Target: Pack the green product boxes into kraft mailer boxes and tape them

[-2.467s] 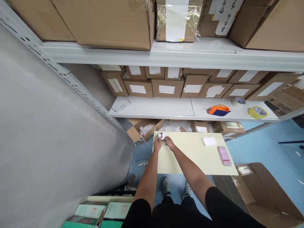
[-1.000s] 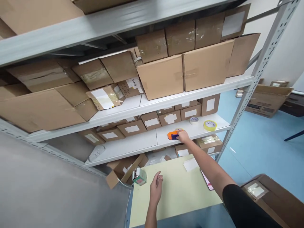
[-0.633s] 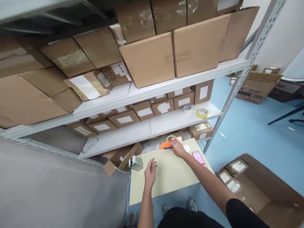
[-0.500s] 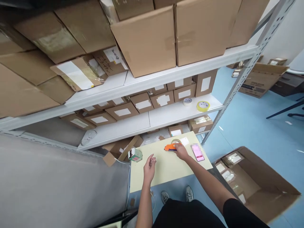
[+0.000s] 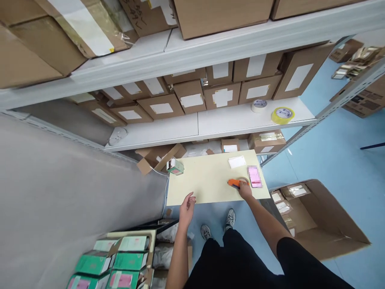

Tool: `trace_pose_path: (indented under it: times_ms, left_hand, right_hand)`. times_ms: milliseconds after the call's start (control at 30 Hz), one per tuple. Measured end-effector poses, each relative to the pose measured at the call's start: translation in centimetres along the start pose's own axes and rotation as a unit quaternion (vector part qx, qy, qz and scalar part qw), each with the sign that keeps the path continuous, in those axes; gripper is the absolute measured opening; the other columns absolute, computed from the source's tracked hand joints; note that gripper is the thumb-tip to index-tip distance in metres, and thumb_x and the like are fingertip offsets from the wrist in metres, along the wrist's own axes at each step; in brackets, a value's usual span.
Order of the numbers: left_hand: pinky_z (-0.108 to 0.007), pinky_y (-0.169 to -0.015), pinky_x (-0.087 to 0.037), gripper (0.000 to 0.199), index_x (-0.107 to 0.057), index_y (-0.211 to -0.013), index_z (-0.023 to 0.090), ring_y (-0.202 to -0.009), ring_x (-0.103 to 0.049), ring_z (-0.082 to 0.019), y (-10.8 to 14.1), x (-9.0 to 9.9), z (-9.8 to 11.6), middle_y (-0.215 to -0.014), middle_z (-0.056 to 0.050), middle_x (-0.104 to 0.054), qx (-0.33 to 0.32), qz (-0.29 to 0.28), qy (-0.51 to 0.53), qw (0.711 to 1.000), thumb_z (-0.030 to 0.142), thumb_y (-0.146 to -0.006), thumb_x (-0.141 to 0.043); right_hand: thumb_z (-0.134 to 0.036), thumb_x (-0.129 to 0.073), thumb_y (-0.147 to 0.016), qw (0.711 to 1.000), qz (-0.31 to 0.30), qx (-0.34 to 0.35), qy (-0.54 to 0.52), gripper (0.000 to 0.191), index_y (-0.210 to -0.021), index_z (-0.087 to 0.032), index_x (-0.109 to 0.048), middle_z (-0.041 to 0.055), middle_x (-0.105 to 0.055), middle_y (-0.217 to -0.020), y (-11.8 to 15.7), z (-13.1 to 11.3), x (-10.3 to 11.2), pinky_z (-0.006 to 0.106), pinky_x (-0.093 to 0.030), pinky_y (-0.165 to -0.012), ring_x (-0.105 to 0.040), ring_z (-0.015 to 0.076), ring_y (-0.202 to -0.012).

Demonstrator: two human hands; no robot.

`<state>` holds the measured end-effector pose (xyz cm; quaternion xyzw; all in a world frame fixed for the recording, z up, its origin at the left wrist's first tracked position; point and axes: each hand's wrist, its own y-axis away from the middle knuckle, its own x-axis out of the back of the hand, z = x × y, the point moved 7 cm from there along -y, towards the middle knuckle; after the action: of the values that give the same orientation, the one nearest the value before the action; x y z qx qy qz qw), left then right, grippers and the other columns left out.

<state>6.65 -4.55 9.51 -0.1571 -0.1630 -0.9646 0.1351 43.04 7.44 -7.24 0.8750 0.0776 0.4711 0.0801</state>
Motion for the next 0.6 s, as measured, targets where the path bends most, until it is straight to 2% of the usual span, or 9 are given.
trace_pose_path:
  times_ms: [67,133,267,400,500,600]
  left_hand:
    - [-0.038,-0.090,-0.058,0.058,-0.068,-0.126,0.020,-0.093,-0.073,-0.022,0.4,0.0,-0.3,-0.105,-0.009,-0.076,-0.003,-0.006,-0.001,1.000,0.064,-0.089,-0.061]
    - [-0.038,-0.089,-0.058,0.057,-0.069,-0.124,0.020,-0.092,-0.073,-0.022,0.7,0.0,-0.4,-0.105,-0.009,-0.076,-0.012,-0.011,0.001,1.000,0.064,-0.088,-0.062]
    - [-0.036,-0.085,-0.058,0.057,-0.071,-0.123,0.020,-0.093,-0.073,-0.022,1.2,0.7,-0.3,-0.103,-0.009,-0.077,-0.033,-0.015,0.014,0.999,0.063,-0.088,-0.062]
    - [-0.038,-0.091,-0.058,0.055,-0.071,-0.124,0.020,-0.105,-0.072,-0.025,2.6,3.0,-0.7,-0.116,-0.013,-0.076,-0.049,-0.004,0.026,0.998,0.061,-0.088,-0.063]
    - [-0.040,-0.095,-0.057,0.054,-0.071,-0.125,0.022,-0.113,-0.069,-0.027,5.1,6.0,-1.5,-0.128,-0.014,-0.072,-0.055,0.036,0.059,0.996,0.060,-0.087,-0.065]
    - [-0.040,-0.096,-0.057,0.053,-0.072,-0.124,0.023,-0.113,-0.070,-0.026,8.5,9.6,-2.8,-0.127,-0.014,-0.072,-0.058,0.081,0.097,0.990,0.060,-0.087,-0.066]
  right_hand:
    - [-0.024,-0.064,-0.081,0.999,-0.008,-0.024,0.037,0.022,-0.099,-0.015,-0.073,0.0143,-0.077,-0.091,0.0,0.2,0.1,0.042,-0.055,-0.086,-0.072,0.0312,-0.095]
    - [-0.020,-0.065,-0.077,0.997,-0.010,-0.046,0.061,0.022,-0.096,-0.016,-0.074,0.0158,-0.078,-0.095,0.1,-0.3,0.6,0.043,-0.054,-0.088,-0.071,0.0325,-0.098]
    - [-0.019,-0.064,-0.076,0.999,0.020,-0.026,0.020,0.029,-0.103,-0.019,-0.074,0.0134,-0.078,-0.104,1.3,-3.8,2.1,0.040,-0.053,-0.090,-0.070,0.0316,-0.105]
    - [-0.031,-0.063,-0.081,0.993,0.025,0.028,-0.110,0.041,-0.119,-0.018,-0.071,0.0141,-0.076,-0.115,5.1,-10.1,2.1,0.044,-0.054,-0.095,-0.071,0.0321,-0.107]
    - [-0.041,-0.062,-0.084,0.977,0.035,0.085,-0.192,0.053,-0.134,-0.021,-0.065,0.0149,-0.068,-0.136,9.3,-16.1,1.3,0.048,-0.055,-0.099,-0.069,0.0319,-0.115]
    - [-0.048,-0.060,-0.087,0.962,0.014,0.129,-0.242,0.060,-0.143,-0.024,-0.058,0.0139,-0.062,-0.145,13.5,-21.7,0.0,0.050,-0.057,-0.099,-0.066,0.0320,-0.123]
